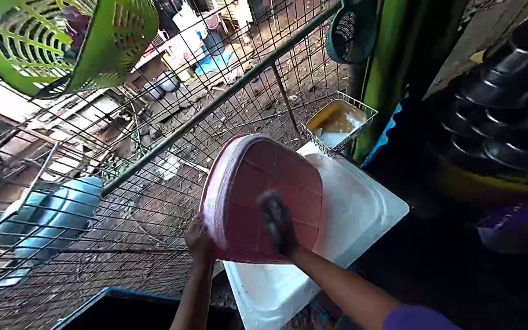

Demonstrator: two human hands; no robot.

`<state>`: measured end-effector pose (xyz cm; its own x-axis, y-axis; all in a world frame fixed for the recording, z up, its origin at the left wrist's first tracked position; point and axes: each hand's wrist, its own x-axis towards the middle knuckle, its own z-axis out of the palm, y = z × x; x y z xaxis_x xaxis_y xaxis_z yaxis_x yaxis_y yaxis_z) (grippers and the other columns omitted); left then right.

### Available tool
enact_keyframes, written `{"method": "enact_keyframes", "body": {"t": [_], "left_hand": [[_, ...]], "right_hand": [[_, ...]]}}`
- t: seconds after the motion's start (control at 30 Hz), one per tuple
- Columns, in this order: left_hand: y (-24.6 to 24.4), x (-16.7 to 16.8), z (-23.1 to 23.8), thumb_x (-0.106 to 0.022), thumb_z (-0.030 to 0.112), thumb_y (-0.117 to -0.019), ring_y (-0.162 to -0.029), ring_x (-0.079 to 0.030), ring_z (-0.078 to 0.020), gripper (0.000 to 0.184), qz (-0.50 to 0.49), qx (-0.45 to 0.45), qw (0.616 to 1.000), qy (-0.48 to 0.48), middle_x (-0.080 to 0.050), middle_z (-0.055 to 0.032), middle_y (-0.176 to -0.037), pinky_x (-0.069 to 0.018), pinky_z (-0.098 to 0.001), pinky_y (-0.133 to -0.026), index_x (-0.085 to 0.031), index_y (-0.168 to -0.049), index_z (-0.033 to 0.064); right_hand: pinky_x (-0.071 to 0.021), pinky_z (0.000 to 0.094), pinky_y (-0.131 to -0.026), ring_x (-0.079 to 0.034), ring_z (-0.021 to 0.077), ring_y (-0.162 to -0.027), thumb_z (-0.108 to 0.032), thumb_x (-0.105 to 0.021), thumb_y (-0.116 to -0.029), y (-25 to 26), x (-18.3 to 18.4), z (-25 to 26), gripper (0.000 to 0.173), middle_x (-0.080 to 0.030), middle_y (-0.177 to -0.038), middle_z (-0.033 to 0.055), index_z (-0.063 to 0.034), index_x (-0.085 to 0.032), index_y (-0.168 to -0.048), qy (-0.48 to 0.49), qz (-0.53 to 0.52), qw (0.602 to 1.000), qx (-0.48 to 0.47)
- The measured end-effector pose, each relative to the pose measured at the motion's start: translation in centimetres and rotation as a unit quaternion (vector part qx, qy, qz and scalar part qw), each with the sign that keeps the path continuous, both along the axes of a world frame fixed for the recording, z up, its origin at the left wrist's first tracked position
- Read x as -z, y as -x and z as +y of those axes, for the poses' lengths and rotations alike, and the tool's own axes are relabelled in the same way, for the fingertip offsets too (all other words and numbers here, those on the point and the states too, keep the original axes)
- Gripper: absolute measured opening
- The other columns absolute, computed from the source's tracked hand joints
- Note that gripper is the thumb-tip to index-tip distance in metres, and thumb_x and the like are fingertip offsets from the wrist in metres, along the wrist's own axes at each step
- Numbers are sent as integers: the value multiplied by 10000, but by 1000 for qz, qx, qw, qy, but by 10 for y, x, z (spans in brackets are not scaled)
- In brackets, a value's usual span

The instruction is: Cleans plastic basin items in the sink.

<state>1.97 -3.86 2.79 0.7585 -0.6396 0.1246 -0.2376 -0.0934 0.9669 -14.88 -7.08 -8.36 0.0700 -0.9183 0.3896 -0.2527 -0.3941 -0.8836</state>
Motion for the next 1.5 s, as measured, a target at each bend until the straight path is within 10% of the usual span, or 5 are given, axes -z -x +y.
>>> {"method": "enact_keyframes", "body": {"t": [0.13, 0.53, 1.1, 1.3, 1.5], "left_hand": [[8, -4, -1, -407, 147, -1108, -786, -585, 4, 331, 25, -5, 999, -25, -623, -66, -904, -514, -203, -779, -595, -1148, -122], [4, 2, -5, -400, 141, -1107, -739, -584, 54, 324, 21, 3, 1000, 8, -610, -6, -842, -517, -159, -742, -590, -1107, -121], [4, 10, 4, -377, 108, -1099, -770, -572, 64, 323, 4, -13, 1000, -6, -599, -33, -882, -500, -140, -769, -562, -1150, -152], [5, 5, 1, -373, 141, -1103, -746, -577, 53, 348, 4, -1, 1000, 16, -601, -16, -852, -508, -156, -750, -578, -1132, -138], [11, -2, -6, -381, 112, -1101, -734, -570, 75, 329, -1, -15, 1000, 15, -600, -7, -835, -497, -129, -740, -592, -1102, -140]], "right_hand": [[-213, 535, -1258, -317, 448, -1507, -125, -490, -1024, 61, 73, 0, 541, -377, -1569, 337, 140, -407, -1488, -243, 162, 955, 45], [-182, 587, -1252, -303, 442, -1520, -144, -405, -1064, 50, 65, -66, 513, -368, -1587, 316, 104, -400, -1513, -214, 141, 959, 122], [-320, 524, -1222, -416, 456, -1450, -70, -406, -1022, 10, 55, -30, 474, -451, -1519, 336, 152, -476, -1435, -159, -37, 969, 183], [-361, 477, -1186, -446, 404, -1444, -145, -335, -1108, 41, 68, -72, 512, -413, -1558, 311, 97, -294, -1557, -424, 126, 877, 185], [-471, 498, -1105, -602, 419, -1271, -119, -537, -927, -50, -48, 17, 443, -630, -1315, 315, 146, -635, -1268, 23, -56, 996, 71]]}}
